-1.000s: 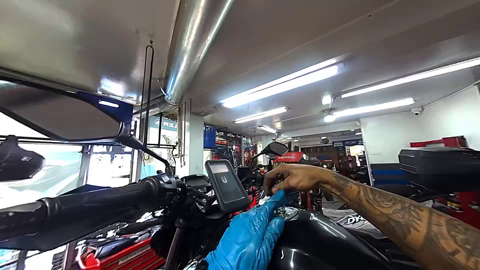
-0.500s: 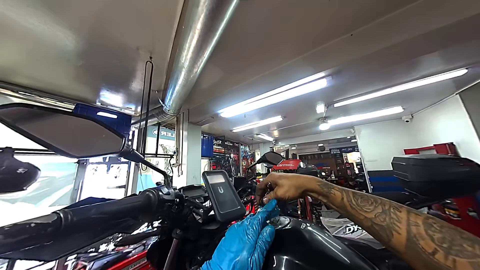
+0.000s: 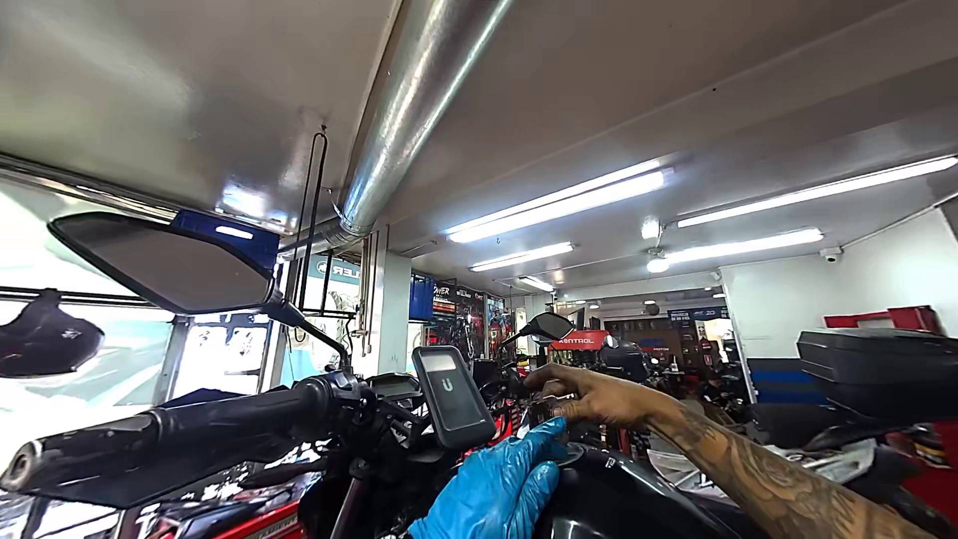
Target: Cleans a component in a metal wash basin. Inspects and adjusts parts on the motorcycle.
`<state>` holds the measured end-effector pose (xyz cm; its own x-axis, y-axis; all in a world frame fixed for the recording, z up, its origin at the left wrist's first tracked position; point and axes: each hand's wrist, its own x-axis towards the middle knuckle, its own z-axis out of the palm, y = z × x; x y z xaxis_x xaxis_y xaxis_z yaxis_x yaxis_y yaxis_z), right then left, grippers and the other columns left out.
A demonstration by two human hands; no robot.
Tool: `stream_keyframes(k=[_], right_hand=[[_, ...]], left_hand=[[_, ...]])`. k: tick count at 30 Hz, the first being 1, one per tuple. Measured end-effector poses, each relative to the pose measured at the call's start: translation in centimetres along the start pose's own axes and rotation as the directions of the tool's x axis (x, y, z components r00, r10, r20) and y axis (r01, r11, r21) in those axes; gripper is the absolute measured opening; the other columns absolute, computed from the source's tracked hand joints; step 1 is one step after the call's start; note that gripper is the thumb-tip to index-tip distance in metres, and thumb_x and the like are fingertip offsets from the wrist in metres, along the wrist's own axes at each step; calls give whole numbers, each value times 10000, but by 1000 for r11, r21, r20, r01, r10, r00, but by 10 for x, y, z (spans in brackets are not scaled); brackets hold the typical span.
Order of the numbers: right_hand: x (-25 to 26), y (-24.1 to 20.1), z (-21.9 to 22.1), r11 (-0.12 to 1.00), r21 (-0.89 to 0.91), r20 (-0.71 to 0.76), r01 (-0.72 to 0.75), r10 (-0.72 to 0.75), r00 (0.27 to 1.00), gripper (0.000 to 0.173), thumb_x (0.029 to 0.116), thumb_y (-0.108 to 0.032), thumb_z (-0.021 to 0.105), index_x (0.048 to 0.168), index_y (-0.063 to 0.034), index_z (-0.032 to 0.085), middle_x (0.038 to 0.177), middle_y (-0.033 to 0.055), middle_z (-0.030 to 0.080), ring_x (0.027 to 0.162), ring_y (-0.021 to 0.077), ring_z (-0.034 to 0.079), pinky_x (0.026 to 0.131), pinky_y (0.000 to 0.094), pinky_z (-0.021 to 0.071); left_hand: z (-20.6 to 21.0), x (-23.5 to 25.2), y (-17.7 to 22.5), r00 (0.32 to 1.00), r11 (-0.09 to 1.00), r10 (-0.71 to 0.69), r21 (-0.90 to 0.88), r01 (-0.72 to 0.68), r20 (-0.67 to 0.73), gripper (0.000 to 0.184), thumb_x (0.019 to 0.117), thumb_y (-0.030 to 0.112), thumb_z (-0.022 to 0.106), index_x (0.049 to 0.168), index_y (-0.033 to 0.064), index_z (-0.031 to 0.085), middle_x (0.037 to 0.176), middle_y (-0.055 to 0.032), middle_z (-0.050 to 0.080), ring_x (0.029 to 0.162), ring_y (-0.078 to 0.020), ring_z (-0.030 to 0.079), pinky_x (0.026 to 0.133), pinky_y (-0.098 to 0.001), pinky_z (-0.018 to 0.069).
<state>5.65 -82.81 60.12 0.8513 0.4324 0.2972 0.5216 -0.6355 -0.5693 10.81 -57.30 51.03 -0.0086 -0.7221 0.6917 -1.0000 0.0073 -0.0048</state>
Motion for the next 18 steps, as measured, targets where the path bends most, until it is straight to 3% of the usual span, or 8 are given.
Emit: stream_keyframes(k=[2, 4, 6, 10, 13, 16, 18], right_hand=[[-5, 4, 6, 1000, -29, -36, 6, -7, 999, 526, 1041, -155, 578, 1528, -122, 381, 1164, 90, 668, 962, 168, 698, 881, 383, 603], [-6, 6, 10, 995, -104, -61, 7, -14, 998, 539, 1062, -251, 552, 1549, -139, 350, 1135, 60, 667, 965, 114, 670, 888, 336, 570], [-11, 11, 13, 981, -193, -106, 6, -27, 994, 519, 1076, -347, 503, 1542, -152, 385, 1093, 47, 662, 953, 117, 648, 883, 348, 550], [-16, 19, 16, 972, -225, -138, 67, -100, 985, 408, 1106, -315, 418, 1472, -139, 451, 1023, 45, 643, 928, 149, 663, 871, 389, 585], [-13, 18, 24, 954, -296, -151, 53, -101, 983, 384, 1110, -350, 393, 1432, -169, 498, 957, 27, 621, 886, 144, 642, 836, 388, 559], [-13, 21, 28, 944, -323, -162, 72, -131, 978, 387, 1113, -366, 410, 1435, -208, 557, 1038, 29, 665, 926, 117, 654, 872, 365, 554], [-9, 17, 22, 959, -261, -105, 114, -145, 984, 391, 1110, -342, 449, 1445, -181, 569, 1225, 42, 676, 1080, 99, 651, 982, 335, 534]], left_hand=[[2, -1, 0, 999, 999, 16, -39, -18, -34, 537, 1120, 408, 249, 1529, 142, 472, 1509, 1, 563, 1373, -133, 544, 1152, -417, 435], [4, -2, -8, 997, 998, 44, -31, -46, -60, 535, 1117, 402, 244, 1514, 136, 485, 1459, 7, 606, 1327, -127, 579, 1110, -424, 474], [5, -2, -12, 997, 999, 48, -13, -48, -65, 533, 1114, 414, 233, 1482, 152, 516, 1403, 25, 645, 1280, -114, 611, 1061, -429, 510], [-1, 7, -10, 998, 998, 31, -46, -34, -59, 518, 1117, 406, 246, 1413, 139, 577, 1374, 0, 665, 1252, -128, 633, 1040, -417, 514], [5, 11, -22, 993, 991, 60, -112, -71, -100, 506, 1118, 413, 237, 1348, 153, 606, 1238, 27, 713, 1123, -84, 678, 947, -382, 574], [8, 12, -24, 991, 989, 58, -126, -73, -121, 476, 1116, 379, 256, 1310, 161, 632, 1194, 41, 727, 1091, -69, 686, 933, -368, 578], [7, 9, -23, 989, 993, 70, -90, -82, -133, 494, 1114, 392, 250, 1365, 154, 603, 1237, 34, 721, 1133, -83, 678, 962, -384, 568]])
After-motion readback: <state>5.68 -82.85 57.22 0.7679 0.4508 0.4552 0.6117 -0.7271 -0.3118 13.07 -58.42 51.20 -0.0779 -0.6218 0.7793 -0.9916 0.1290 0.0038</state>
